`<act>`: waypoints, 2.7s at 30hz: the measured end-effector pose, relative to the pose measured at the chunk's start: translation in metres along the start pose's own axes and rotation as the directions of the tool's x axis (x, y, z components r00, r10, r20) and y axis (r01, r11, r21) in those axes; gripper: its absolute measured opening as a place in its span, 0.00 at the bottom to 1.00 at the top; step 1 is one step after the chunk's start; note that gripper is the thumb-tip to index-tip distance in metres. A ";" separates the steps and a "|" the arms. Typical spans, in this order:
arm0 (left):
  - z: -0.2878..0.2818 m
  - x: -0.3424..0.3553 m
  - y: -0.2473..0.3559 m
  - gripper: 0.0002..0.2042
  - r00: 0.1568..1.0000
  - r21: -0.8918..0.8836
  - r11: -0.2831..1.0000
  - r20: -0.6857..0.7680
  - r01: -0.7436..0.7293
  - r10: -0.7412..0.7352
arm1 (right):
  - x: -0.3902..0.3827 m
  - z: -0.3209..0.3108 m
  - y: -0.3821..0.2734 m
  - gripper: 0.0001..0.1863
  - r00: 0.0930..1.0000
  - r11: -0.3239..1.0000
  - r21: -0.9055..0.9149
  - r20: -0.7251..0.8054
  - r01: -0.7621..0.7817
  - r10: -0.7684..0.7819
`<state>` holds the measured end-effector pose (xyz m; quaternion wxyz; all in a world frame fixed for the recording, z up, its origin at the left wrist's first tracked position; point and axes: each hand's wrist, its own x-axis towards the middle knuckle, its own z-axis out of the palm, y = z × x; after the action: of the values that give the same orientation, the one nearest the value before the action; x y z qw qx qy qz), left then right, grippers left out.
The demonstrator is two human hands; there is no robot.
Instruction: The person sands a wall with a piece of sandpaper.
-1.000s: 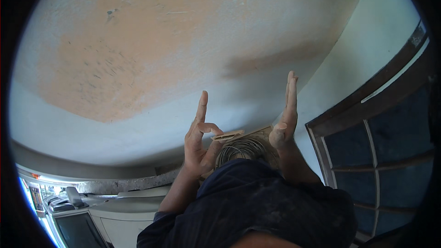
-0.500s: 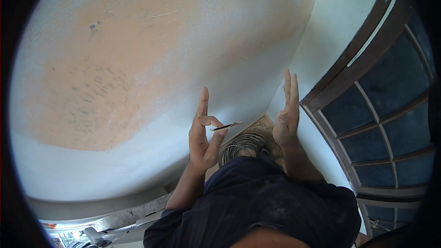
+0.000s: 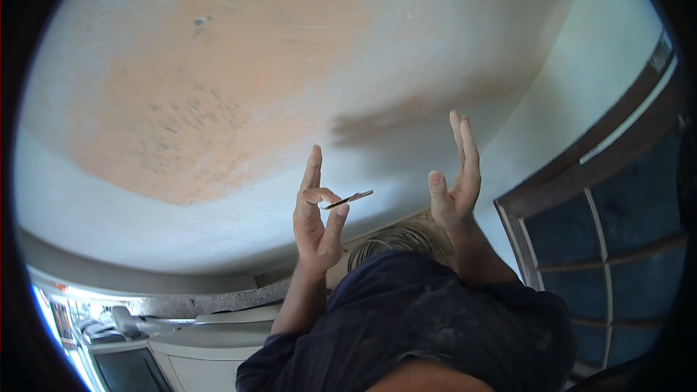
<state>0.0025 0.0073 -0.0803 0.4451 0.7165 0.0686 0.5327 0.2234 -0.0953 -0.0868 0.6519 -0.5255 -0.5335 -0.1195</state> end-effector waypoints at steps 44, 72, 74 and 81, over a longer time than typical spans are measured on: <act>0.103 0.291 0.056 0.18 0.457 0.957 0.050 0.091 -0.287 0.885 | 0.367 -0.104 0.072 0.63 0.825 0.517 -0.784 -0.011 0.344 -0.566; 0.050 0.266 0.083 0.12 0.485 0.943 0.183 -0.026 -0.280 0.874 | 0.380 -0.013 -0.060 0.60 0.440 0.258 -0.404 0.466 0.878 -0.768; 0.043 0.258 0.092 0.13 0.604 0.948 0.177 0.019 -0.263 0.797 | 0.404 -0.035 -0.057 0.58 0.603 0.324 -0.642 0.276 0.695 -0.748; -0.019 0.246 0.110 0.11 0.588 0.916 0.221 0.019 -0.333 0.809 | 0.387 0.026 -0.092 0.51 0.539 0.393 -0.459 0.245 0.797 -0.806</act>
<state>0.0494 0.0931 0.1712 -0.2428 0.6489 0.1451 0.7064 0.2986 0.0444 0.2791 0.3495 -0.3574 -0.6594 -0.5615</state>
